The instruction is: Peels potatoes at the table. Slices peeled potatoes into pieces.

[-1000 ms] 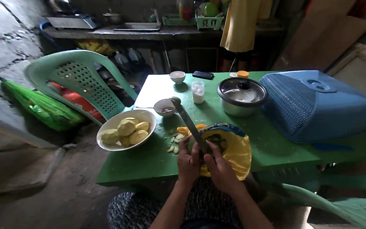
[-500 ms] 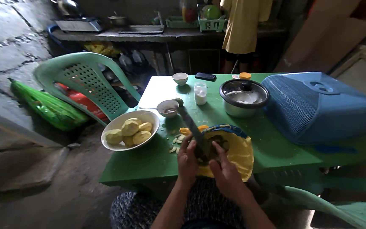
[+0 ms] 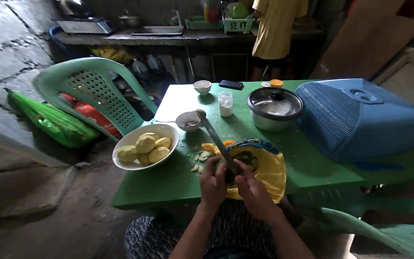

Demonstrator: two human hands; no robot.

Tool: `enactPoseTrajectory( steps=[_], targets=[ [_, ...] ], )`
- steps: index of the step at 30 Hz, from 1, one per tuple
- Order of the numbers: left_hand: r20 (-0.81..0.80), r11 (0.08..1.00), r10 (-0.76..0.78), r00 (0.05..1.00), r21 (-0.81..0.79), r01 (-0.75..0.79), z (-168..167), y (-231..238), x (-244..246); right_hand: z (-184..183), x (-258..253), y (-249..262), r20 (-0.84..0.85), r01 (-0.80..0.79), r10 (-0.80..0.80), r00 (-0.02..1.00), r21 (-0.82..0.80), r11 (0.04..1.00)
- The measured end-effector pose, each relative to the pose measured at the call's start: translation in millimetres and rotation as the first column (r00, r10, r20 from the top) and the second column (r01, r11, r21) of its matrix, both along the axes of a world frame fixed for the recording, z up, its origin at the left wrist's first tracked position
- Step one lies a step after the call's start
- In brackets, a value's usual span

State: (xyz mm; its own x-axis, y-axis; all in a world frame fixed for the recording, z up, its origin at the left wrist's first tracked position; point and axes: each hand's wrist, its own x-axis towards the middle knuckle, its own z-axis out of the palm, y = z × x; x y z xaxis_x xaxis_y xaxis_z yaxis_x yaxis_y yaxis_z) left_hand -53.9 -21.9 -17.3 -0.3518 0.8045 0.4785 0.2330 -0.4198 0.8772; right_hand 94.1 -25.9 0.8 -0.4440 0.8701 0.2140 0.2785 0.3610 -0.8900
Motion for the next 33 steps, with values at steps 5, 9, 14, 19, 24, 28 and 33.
enactPoseTrajectory(
  steps=[5,9,14,19,24,28,33],
  targets=[
    [-0.127,0.984,-0.121,0.985,0.118,0.136,-2,-10,6,9,2,20,-0.124,0.018,-0.04,0.991,-0.172,0.985],
    [0.163,0.987,-0.16,0.974,-0.001,0.162,3,-8,9,4,6,21,-0.132,0.049,-0.075,0.988,-0.192,0.98],
    [0.328,0.982,-0.153,0.932,0.153,0.108,-2,9,-6,-5,11,-6,-0.002,0.032,-0.032,0.999,-0.021,0.999],
    [0.31,0.988,-0.133,0.941,0.12,0.1,-2,5,-5,-6,11,-19,0.098,0.041,-0.049,0.994,0.08,0.996],
    [0.17,0.988,-0.074,0.983,0.145,0.049,-4,2,-5,-7,7,-15,0.072,0.024,-0.027,0.997,0.05,0.998],
    [0.0,0.968,-0.144,0.99,0.21,0.141,-8,-7,0,1,3,6,-0.074,0.01,-0.019,0.997,-0.121,0.993],
    [0.414,0.956,-0.289,0.863,0.086,0.28,2,-7,5,2,6,18,-0.213,0.002,-0.056,0.975,-0.246,0.969]
  ],
)
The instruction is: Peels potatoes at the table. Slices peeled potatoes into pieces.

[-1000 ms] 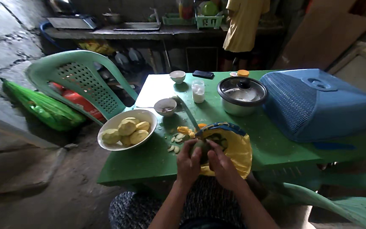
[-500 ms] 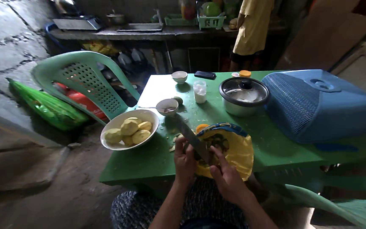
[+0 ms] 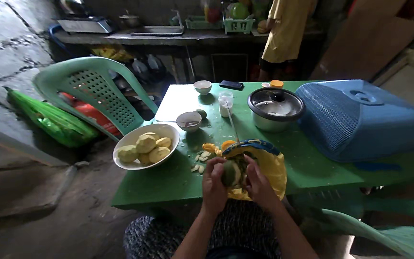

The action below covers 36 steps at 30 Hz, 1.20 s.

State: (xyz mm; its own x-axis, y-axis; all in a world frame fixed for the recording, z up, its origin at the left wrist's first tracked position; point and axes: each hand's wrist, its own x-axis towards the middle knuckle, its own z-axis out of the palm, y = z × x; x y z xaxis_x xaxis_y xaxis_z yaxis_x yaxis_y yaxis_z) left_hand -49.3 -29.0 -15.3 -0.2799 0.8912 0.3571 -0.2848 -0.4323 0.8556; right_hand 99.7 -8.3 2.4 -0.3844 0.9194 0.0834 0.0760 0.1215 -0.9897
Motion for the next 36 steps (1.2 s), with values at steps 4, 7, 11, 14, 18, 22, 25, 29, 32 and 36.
enactPoseTrajectory(
  steps=[4,7,11,14,18,22,25,29,32,36],
  targets=[
    [0.349,0.968,-0.078,0.934,-0.196,0.155,25,0,-4,-7,2,-14,0.118,0.006,-0.018,0.993,0.105,0.994],
    [0.411,0.97,-0.088,0.908,-0.173,0.172,20,6,-8,-12,-1,-32,0.205,0.011,-0.059,0.977,0.227,0.974],
    [0.377,0.984,-0.079,0.923,-0.119,0.133,7,6,-7,-16,-4,-47,0.295,0.018,-0.146,0.944,0.394,0.919],
    [0.385,0.986,-0.027,0.923,-0.144,0.088,7,-2,-2,-18,-6,-52,0.335,0.027,-0.214,0.918,0.485,0.874],
    [0.405,0.977,0.064,0.912,-0.213,0.026,11,-8,4,-20,-6,-53,0.365,0.019,-0.259,0.894,0.547,0.837],
    [0.46,0.989,-0.022,0.888,-0.117,0.085,2,-8,4,-21,-6,-56,0.365,0.025,-0.298,0.882,0.595,0.803],
    [0.481,0.988,-0.026,0.876,-0.122,0.096,5,-7,5,-23,-7,-57,0.368,0.039,-0.351,0.861,0.64,0.767],
    [0.402,0.992,0.019,0.915,-0.12,0.032,6,-11,8,-24,-8,-55,0.367,0.049,-0.389,0.845,0.671,0.74],
    [0.308,0.993,0.064,0.949,-0.116,-0.029,3,-12,8,-23,-9,-52,0.379,0.048,-0.402,0.834,0.676,0.736],
    [0.254,0.981,0.149,0.956,-0.157,-0.111,5,-10,9,-20,-10,-48,0.397,0.042,-0.38,0.835,0.644,0.764]
  ],
)
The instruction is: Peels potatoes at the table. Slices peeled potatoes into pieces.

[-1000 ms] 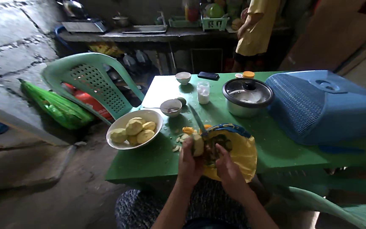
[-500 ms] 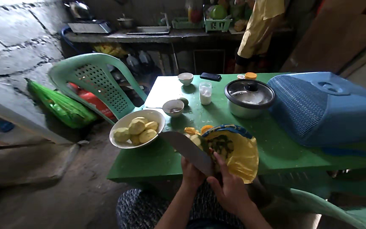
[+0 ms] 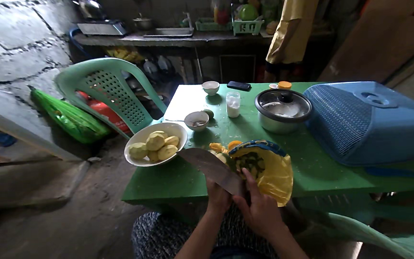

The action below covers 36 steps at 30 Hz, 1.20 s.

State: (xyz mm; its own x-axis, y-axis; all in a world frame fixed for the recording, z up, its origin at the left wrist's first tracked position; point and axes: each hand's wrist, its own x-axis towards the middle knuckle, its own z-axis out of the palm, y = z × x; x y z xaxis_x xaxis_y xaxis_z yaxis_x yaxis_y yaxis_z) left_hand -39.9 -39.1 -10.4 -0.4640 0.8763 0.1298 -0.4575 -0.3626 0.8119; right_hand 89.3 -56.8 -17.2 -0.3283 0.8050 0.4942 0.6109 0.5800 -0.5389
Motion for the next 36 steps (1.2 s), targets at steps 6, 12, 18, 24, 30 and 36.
enactPoseTrajectory(
  steps=[6,12,18,24,30,36],
  targets=[
    [-0.158,0.999,0.02,0.987,0.035,-0.015,-3,7,0,11,-6,18,-0.099,-0.119,0.1,0.99,-0.213,0.97],
    [-0.312,0.999,-0.033,0.949,-0.007,0.033,-10,0,7,22,0,54,-0.303,-0.184,0.038,0.952,-0.469,0.864],
    [-0.201,0.997,-0.072,0.977,0.017,0.077,-4,15,-8,17,9,25,-0.24,-0.196,0.106,0.965,-0.387,0.901],
    [-0.143,0.997,-0.067,0.987,0.032,0.072,-6,10,-6,9,10,8,-0.16,-0.19,0.148,0.976,-0.295,0.936],
    [-0.133,0.997,-0.049,0.99,0.052,0.057,-10,8,-5,5,9,7,-0.131,-0.17,0.138,0.982,-0.272,0.947],
    [-0.288,0.998,0.022,0.957,0.065,-0.003,-14,11,-6,6,4,15,-0.183,-0.2,0.148,0.972,-0.313,0.929]
  ],
)
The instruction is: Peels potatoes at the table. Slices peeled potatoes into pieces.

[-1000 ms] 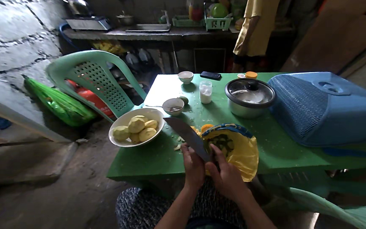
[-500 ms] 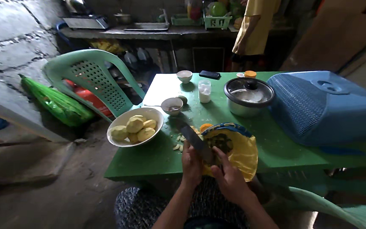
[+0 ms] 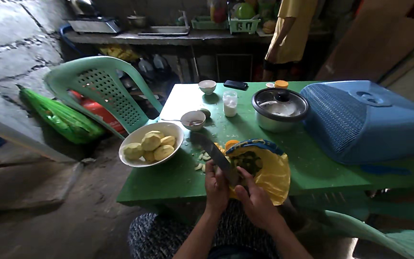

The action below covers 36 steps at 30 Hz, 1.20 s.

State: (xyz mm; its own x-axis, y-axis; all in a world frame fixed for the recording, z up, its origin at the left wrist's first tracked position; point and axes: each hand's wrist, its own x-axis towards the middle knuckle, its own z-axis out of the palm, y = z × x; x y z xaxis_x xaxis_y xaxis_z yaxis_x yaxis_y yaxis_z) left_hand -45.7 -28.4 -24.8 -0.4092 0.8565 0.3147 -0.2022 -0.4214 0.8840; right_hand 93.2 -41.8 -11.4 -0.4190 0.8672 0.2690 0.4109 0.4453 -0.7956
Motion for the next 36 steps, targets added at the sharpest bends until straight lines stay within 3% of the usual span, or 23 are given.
enactPoseTrajectory(
  steps=[6,9,11,14,16,22,26,29,32,36],
  targets=[
    [-0.14,0.998,0.061,0.988,0.04,-0.056,-1,-5,1,7,-11,11,-0.061,0.002,-0.008,0.998,-0.104,0.995],
    [-0.181,0.992,-0.027,0.983,0.117,0.048,-4,-16,12,14,-5,33,-0.19,-0.008,-0.038,0.981,-0.234,0.972],
    [-0.143,0.981,-0.14,0.98,0.114,0.157,-3,-15,11,16,1,39,-0.214,-0.009,-0.051,0.976,-0.273,0.962],
    [0.04,0.972,-0.228,0.973,0.06,0.226,3,-6,2,13,4,27,-0.224,-0.026,-0.036,0.974,-0.267,0.963],
    [0.123,0.981,-0.19,0.974,0.054,0.184,8,-1,0,8,5,15,-0.232,-0.05,0.0,0.973,-0.208,0.977],
    [0.123,0.994,-0.098,0.988,0.063,0.09,6,-1,0,6,6,-9,-0.121,-0.047,0.039,0.992,-0.068,0.997],
    [0.126,0.993,-0.094,0.988,0.082,0.084,6,-4,0,6,6,-12,-0.083,-0.053,0.046,0.996,-0.077,0.996],
    [0.031,0.996,-0.042,0.999,0.086,0.039,4,-4,0,5,3,-10,-0.112,-0.043,0.034,0.993,-0.076,0.996],
    [-0.069,0.992,-0.013,0.998,0.122,0.021,-3,-3,-1,9,-1,0,-0.181,-0.089,0.061,0.982,-0.152,0.984],
    [-0.054,0.993,-0.019,0.998,0.118,0.025,-6,0,-10,15,-7,8,-0.194,-0.127,0.079,0.978,-0.25,0.96]
  ],
)
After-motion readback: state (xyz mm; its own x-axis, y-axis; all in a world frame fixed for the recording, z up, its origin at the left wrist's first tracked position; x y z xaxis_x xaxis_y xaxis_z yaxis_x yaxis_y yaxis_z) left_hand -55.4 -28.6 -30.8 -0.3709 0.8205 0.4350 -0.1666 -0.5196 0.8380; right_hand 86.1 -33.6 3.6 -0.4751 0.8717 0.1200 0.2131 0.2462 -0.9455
